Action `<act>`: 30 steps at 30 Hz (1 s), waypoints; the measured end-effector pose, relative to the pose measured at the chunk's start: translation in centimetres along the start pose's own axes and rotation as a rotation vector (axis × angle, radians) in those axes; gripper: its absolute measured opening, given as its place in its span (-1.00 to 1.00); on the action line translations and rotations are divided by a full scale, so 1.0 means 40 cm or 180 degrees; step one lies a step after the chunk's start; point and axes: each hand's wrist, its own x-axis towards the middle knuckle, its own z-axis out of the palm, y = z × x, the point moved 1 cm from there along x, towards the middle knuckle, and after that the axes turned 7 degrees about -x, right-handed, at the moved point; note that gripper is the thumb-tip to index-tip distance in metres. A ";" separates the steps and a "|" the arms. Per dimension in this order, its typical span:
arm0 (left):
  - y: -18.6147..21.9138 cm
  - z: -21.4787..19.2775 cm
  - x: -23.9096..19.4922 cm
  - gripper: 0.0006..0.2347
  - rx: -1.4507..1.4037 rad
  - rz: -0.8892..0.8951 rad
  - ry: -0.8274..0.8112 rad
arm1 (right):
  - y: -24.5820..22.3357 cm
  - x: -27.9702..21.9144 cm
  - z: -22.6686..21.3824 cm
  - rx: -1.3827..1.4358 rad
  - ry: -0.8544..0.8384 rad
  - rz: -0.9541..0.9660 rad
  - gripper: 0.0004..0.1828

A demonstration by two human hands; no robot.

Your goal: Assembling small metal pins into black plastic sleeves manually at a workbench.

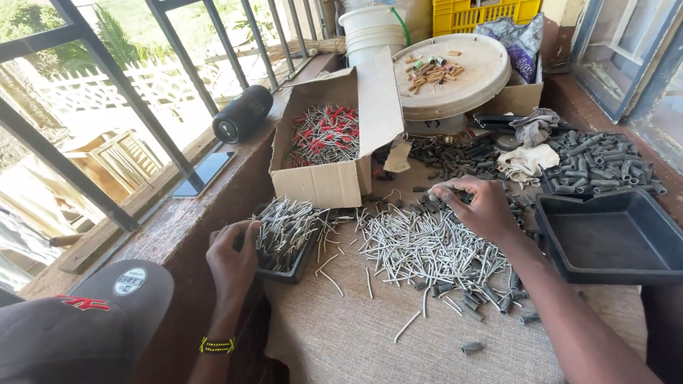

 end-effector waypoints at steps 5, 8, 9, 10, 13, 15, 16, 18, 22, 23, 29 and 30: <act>0.153 0.062 0.004 -0.96 -0.0412 0.0797 0.0080 | 0.000 0.000 0.004 -0.0092 0.0030 -0.0074 -0.76; 0.318 0.174 -0.016 -0.91 -0.0983 0.1399 -0.0872 | -0.014 -0.002 -0.003 -0.0083 0.0020 -0.0157 -0.77; 0.382 0.219 -0.027 -0.86 -0.1247 0.1586 -0.1660 | -0.021 -0.004 -0.011 -0.0030 0.0014 -0.0180 -0.75; 0.398 0.277 -0.031 -0.86 -0.1319 0.1605 -0.1694 | -0.002 0.003 -0.004 -0.0086 0.0052 -0.0134 -0.75; 0.426 0.462 -0.040 -0.93 -0.1000 0.2207 -0.2678 | 0.035 0.018 -0.019 -0.0222 0.0200 -0.0302 -0.72; 0.373 0.572 -0.032 -0.72 -0.0184 0.2351 -0.3227 | 0.014 0.014 -0.032 -0.0324 0.0222 -0.0279 -0.72; 0.363 0.592 -0.033 -0.72 -0.0242 0.2395 -0.3233 | 0.010 0.014 -0.040 -0.0378 0.0256 -0.0254 -0.72; 0.333 0.634 -0.033 -0.73 -0.0219 0.2234 -0.3465 | 0.004 0.019 -0.047 -0.0393 0.0314 -0.0175 -0.69; 0.330 0.607 -0.025 -0.83 -0.0224 0.2167 -0.3492 | 0.047 0.044 -0.042 -0.0525 0.0384 -0.0125 -0.72; 0.323 0.609 -0.027 -0.82 -0.0222 0.2191 -0.3390 | 0.060 0.046 -0.043 -0.0572 0.0433 -0.0116 -0.73; 0.261 0.662 -0.022 -0.75 0.0059 0.2291 -0.2889 | 0.017 0.047 -0.054 -0.0657 0.0380 -0.0058 -0.74; 0.254 0.665 -0.014 -0.73 0.0155 0.2291 -0.2822 | 0.016 0.048 -0.054 -0.0654 0.0287 -0.0042 -0.74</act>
